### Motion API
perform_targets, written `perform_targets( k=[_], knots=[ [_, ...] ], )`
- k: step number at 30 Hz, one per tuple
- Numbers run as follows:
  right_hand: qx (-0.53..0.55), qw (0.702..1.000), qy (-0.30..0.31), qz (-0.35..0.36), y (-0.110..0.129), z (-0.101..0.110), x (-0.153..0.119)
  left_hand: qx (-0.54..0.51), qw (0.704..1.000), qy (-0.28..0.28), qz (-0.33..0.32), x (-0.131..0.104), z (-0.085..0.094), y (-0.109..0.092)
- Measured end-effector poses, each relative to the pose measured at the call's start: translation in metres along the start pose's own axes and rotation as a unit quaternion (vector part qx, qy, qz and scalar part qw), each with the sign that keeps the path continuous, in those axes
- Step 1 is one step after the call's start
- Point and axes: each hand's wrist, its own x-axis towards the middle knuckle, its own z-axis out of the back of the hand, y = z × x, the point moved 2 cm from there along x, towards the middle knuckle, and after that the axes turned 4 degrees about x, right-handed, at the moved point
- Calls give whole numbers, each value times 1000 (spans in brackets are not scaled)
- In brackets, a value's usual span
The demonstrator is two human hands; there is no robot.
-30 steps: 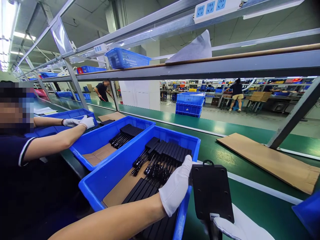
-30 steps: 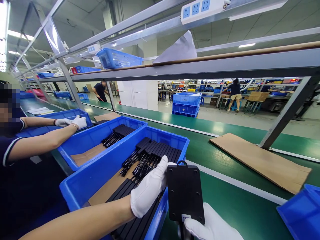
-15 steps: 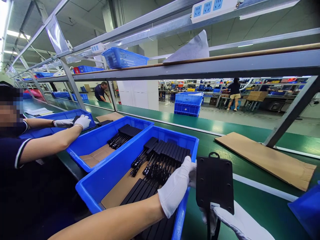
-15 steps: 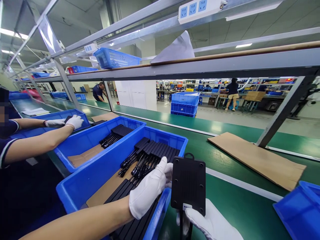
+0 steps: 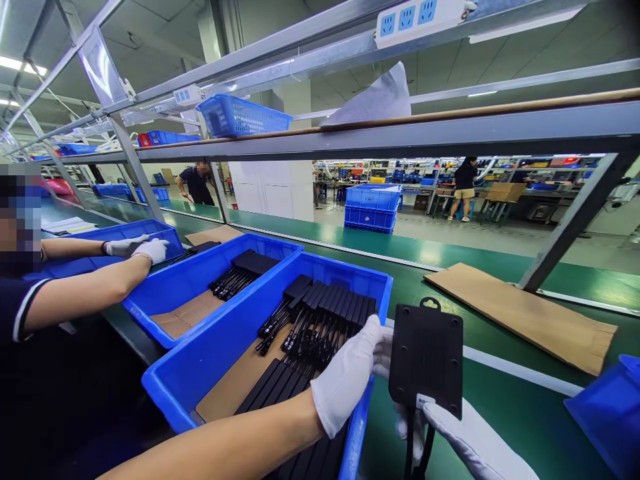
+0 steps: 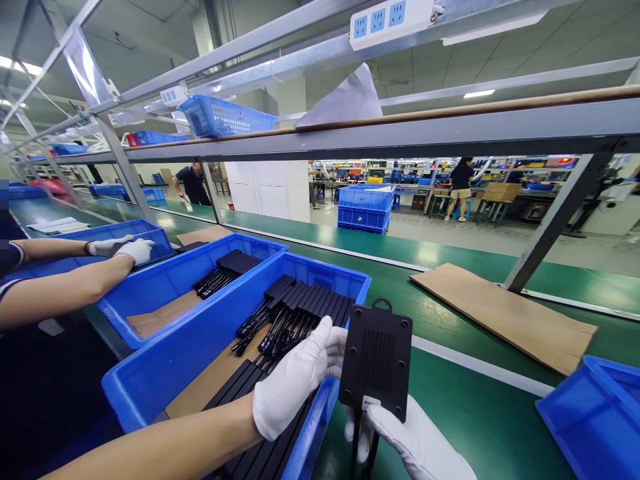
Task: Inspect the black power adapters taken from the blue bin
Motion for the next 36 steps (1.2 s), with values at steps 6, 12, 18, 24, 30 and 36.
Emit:
perform_targets(
  k=[6, 12, 18, 24, 30, 36],
  knots=[
    [-21, 1000, -9, 1, 1, 0, 2, 4, 1000, 0, 2, 0, 0, -2],
    [-22, 1000, -12, -5, 8, -2, 7, 8, 1000, 5, 0, 0, 0, -2],
    [-13, 1000, -6, -12, 4, -1, 4, 4, 1000, 7, -6, 0, 0, -1],
    [-20, 998, -51, -18, -11, 9, -4, 73, 997, 14, -25, -4, 1, -5],
    [-54, 993, -97, -39, -13, 16, -10, 89, 995, 23, -22, -5, -1, -10],
    [-46, 995, -74, -39, 2, 10, -6, 95, 995, 30, -21, -6, -3, -10]
  ],
)
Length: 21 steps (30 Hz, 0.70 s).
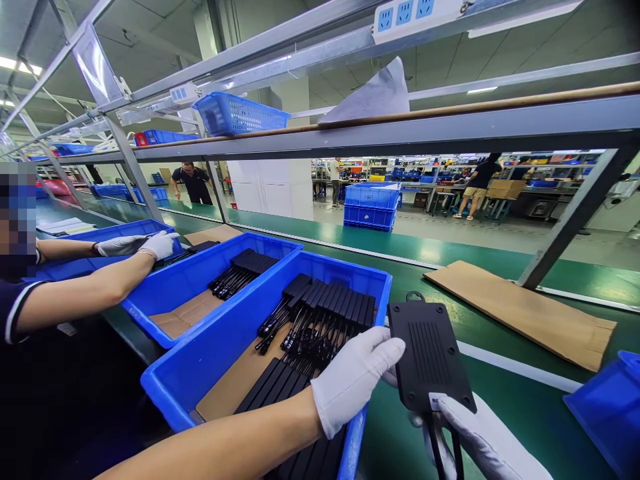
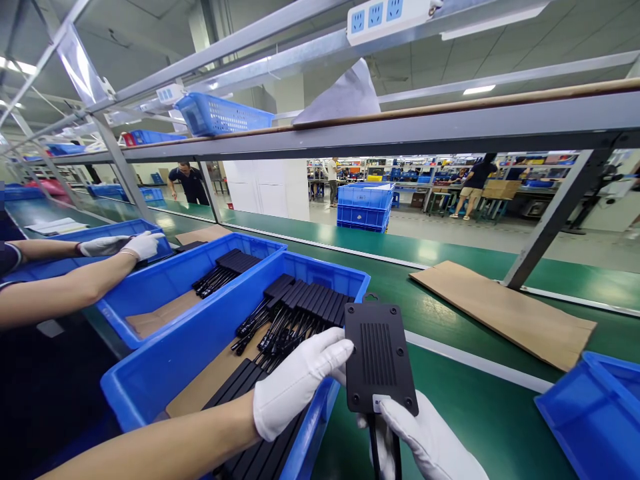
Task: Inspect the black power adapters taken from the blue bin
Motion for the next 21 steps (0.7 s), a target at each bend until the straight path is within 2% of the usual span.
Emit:
perform_targets(
  k=[8, 14, 21],
  knots=[
    [-12, 1000, 0, -5, 13, 0, 0, 1, 1000, -3, 2, -1, 0, 0],
    [-29, 1000, 3, -4, -3, 3, 0, -28, 1000, 0, -2, 1, 1, 2],
    [-36, 999, -12, 29, -13, 3, 0, -43, 998, -45, 0, 0, 5, 6]
  ],
)
